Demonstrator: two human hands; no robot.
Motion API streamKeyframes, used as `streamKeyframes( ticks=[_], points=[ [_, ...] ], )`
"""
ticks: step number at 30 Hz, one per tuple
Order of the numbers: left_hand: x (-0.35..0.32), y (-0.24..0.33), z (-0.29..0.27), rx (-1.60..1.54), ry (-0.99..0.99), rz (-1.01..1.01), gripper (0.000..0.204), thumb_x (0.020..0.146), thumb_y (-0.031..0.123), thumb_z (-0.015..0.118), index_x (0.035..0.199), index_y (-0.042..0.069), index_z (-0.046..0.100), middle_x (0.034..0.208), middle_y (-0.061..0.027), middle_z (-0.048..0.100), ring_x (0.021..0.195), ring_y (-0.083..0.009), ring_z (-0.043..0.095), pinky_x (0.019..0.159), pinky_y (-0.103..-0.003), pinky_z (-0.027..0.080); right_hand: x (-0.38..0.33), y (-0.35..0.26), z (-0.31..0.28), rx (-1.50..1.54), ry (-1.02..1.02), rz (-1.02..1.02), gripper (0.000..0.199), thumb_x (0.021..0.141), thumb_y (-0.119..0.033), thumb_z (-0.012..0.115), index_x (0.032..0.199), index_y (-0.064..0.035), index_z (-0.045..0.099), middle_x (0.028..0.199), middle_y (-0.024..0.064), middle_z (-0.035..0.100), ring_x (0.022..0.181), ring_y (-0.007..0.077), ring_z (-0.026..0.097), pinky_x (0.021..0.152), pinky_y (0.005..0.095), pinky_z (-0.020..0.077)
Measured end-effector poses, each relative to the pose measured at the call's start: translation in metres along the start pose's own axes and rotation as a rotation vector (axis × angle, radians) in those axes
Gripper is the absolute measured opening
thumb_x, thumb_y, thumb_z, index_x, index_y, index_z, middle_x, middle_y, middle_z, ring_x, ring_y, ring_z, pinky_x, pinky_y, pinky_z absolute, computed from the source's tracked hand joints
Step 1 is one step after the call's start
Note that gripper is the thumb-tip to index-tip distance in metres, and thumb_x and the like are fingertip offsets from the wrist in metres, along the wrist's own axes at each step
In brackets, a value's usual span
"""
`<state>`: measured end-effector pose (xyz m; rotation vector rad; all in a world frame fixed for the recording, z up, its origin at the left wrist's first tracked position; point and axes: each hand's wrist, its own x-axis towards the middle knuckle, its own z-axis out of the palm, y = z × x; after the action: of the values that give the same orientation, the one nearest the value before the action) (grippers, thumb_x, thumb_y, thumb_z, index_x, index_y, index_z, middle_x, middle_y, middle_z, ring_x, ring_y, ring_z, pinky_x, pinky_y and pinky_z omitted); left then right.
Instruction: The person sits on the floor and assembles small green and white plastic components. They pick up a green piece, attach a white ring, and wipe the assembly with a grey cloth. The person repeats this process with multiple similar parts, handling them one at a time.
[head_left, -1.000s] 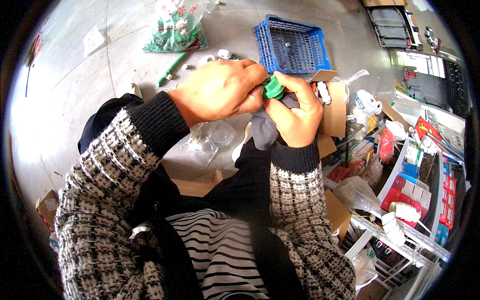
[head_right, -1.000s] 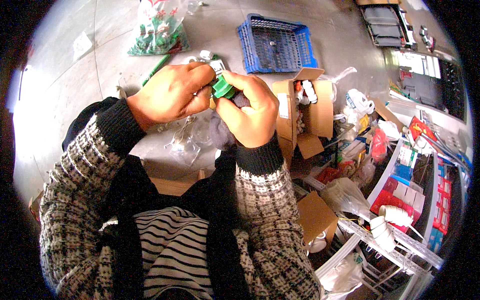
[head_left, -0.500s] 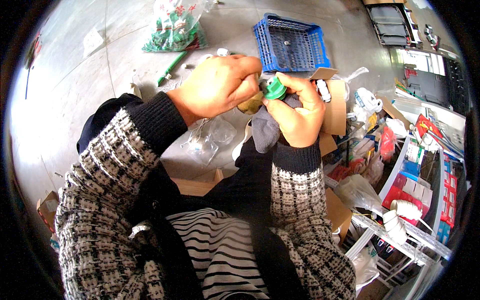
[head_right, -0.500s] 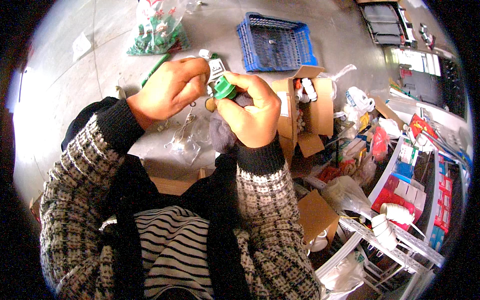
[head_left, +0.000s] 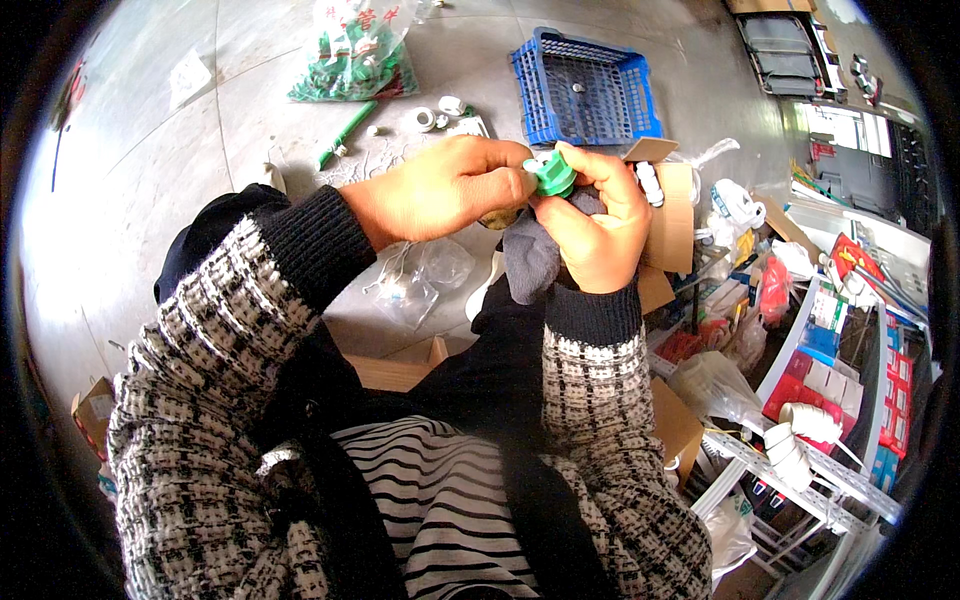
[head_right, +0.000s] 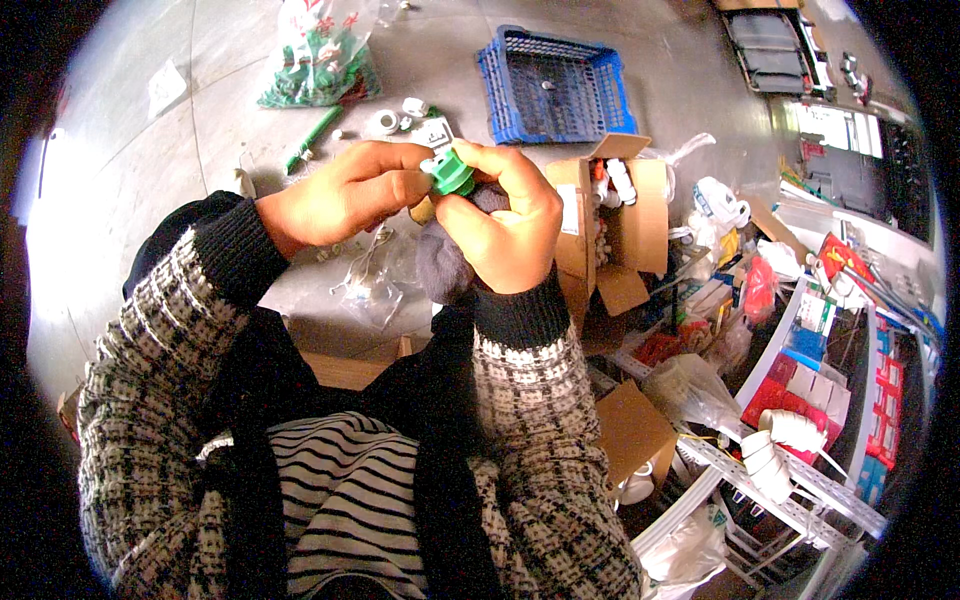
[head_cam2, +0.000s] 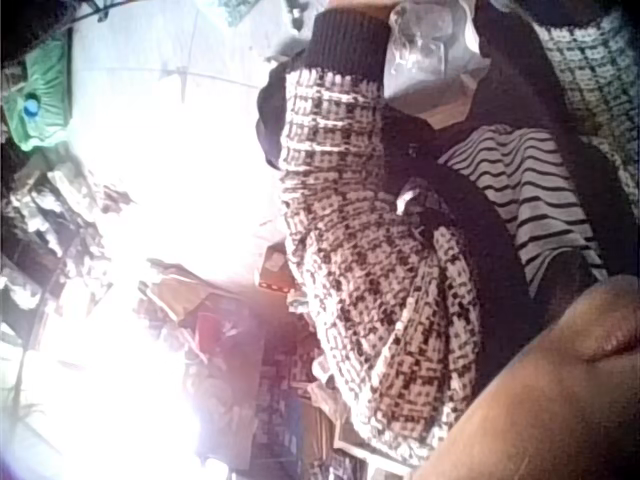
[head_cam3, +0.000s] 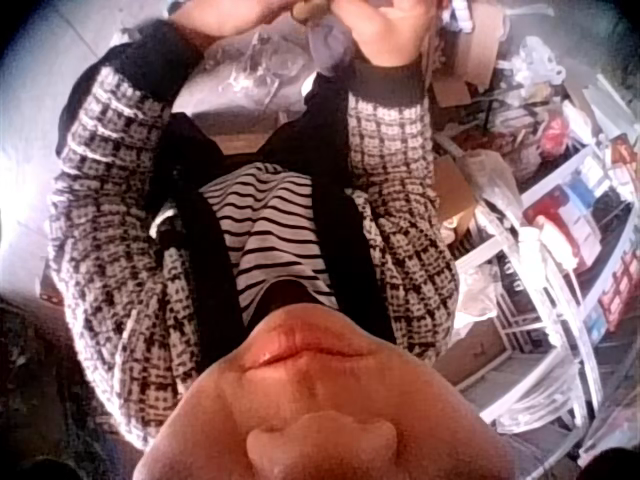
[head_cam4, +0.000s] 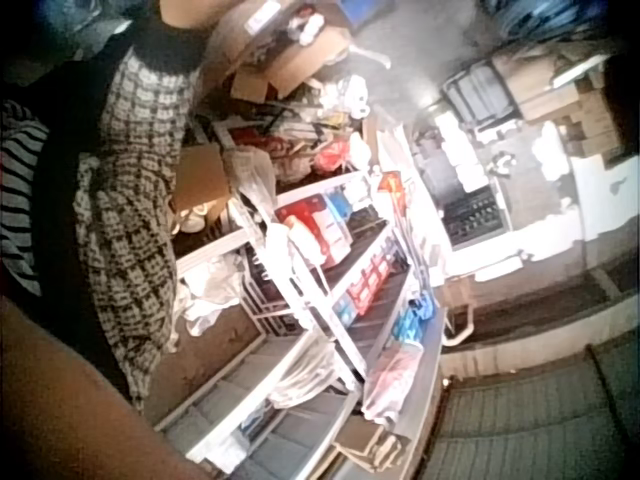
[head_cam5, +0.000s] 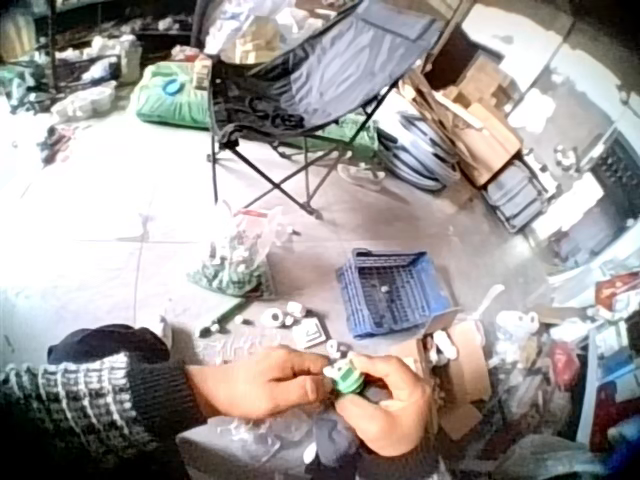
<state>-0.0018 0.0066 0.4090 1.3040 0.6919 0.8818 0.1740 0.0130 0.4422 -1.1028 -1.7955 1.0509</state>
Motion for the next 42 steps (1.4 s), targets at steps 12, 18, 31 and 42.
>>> streamKeyframes(
  ticks=[12,18,31,42],
  points=[
    [0.000,-0.004,0.004,-0.494,-0.082,-0.257,0.014,0.078,0.020,0.043,0.073,0.008,0.048,0.062,0.0031,0.038,0.052,-0.0067,0.031,0.046,-0.022,0.024,0.001,-0.002,-0.003,-0.191,-0.018,-0.150,0.041,0.060,0.011,0.063,0.099,0.0001,0.059,0.087,0.0062,0.061,0.081,0.0122,0.057,0.076,0.0254,0.0439],
    [-0.001,-0.003,0.008,-0.318,0.013,-0.064,0.016,0.080,0.015,0.041,0.071,0.003,0.046,0.063,0.0013,0.041,0.058,-0.0096,0.038,0.053,-0.024,0.032,0.001,-0.008,0.000,-0.208,-0.011,-0.158,0.035,0.060,0.008,0.063,0.093,-0.0004,0.062,0.083,0.0082,0.062,0.078,0.0149,0.059,0.071,0.0259,0.0456],
    [-0.004,0.013,-0.010,0.294,0.146,-0.166,0.030,0.086,0.028,0.052,0.078,-0.001,0.056,0.062,-0.0108,0.050,0.060,-0.0151,0.050,0.055,-0.031,0.040,0.001,-0.006,-0.003,0.355,0.021,0.180,0.041,0.068,0.000,0.069,0.106,0.0031,0.054,0.095,0.0067,0.060,0.084,0.0117,0.056,0.078,0.0247,0.0442],
    [0.002,0.010,-0.009,0.358,0.271,0.468,0.021,0.080,0.010,0.061,0.099,0.001,0.060,0.086,-0.0076,0.060,0.080,-0.0163,0.057,0.070,-0.027,0.045,0.004,-0.005,-0.004,0.562,-0.076,0.280,0.042,0.075,-0.008,0.066,0.110,-0.0003,0.045,0.096,0.0108,0.058,0.086,0.0161,0.057,0.079,0.0284,0.0472]
  ],
)
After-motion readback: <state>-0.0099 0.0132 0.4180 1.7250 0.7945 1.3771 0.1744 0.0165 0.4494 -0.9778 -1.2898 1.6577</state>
